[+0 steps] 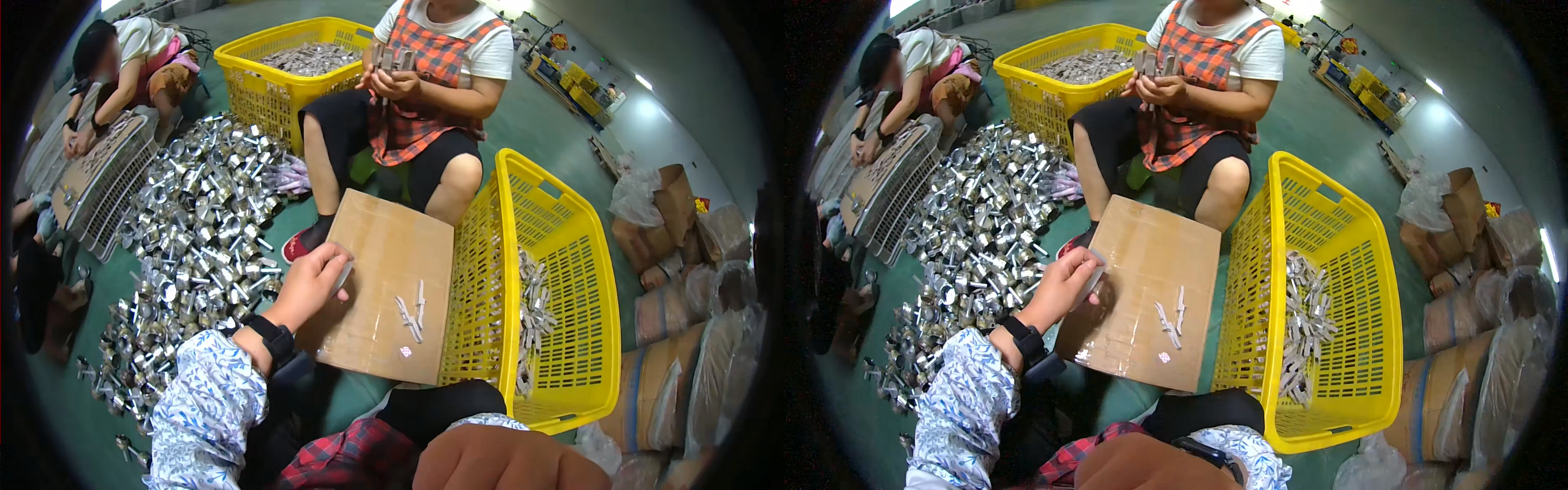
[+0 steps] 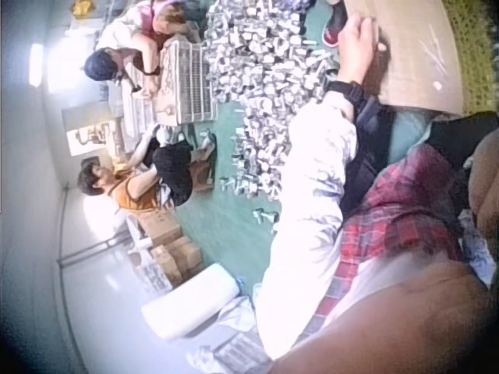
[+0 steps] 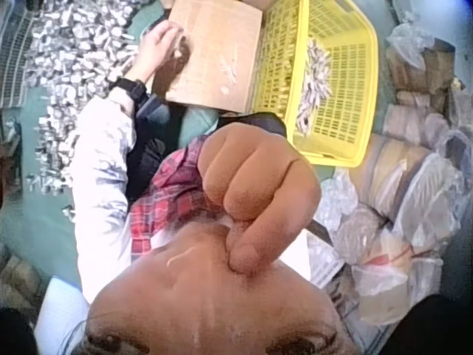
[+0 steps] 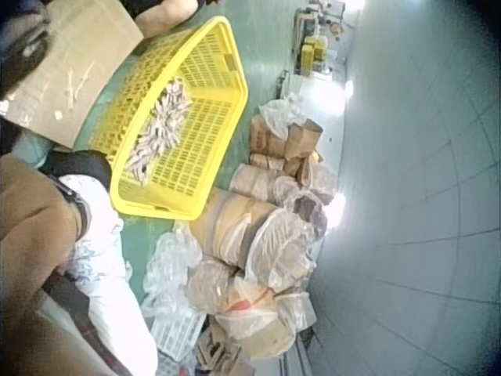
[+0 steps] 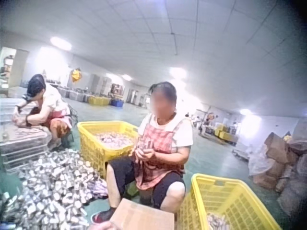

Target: Organizing and placing metal hardware parts onto cardboard templates for packaging.

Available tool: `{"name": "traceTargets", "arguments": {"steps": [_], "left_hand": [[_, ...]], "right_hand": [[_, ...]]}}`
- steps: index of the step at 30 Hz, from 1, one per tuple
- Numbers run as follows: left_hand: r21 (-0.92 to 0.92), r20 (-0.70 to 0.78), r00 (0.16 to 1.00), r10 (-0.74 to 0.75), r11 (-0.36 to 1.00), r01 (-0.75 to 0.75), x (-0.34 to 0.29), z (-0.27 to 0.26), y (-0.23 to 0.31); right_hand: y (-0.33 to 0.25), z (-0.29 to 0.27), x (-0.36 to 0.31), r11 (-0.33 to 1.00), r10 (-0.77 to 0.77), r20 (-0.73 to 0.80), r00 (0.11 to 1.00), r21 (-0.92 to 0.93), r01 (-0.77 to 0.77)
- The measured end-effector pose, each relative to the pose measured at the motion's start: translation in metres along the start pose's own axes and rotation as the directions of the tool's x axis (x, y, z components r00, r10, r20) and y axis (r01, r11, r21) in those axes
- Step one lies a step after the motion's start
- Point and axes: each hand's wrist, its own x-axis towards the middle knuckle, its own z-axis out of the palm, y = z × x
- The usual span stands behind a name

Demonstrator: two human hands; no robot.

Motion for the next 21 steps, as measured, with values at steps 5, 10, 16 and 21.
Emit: {"name": "traceTargets", "arguments": {"steps": [5, 10, 16, 21], "left_hand": [[-0.097, 0.005, 1.0, 0.027, 0.995, -0.026, 0.007, 0.007, -0.005], [-0.152, 0.037, 0.999, 0.018, 0.988, -0.012, 0.013, 0.006, -0.002], [-0.184, 0.072, 0.997, 0.025, 0.983, -0.011, 0.016, 0.01, -0.007], [-0.214, 0.065, 0.998, -0.001, 0.977, 0.015, 0.018, 0.016, -0.006]], "right_hand": [[0.001, 0.007, -0.004, 0.977, -0.163, 0.007, 0.987, -0.136, 0.162], [0.001, -0.003, -0.003, 0.857, -0.406, 0.081, 0.91, -0.312, 0.41], [-0.005, -0.01, -0.007, 0.823, -0.422, 0.158, 0.893, -0.346, 0.45], [-0.01, -0.001, -0.012, 0.821, -0.389, 0.11, 0.915, -0.409, 0.399]]}}
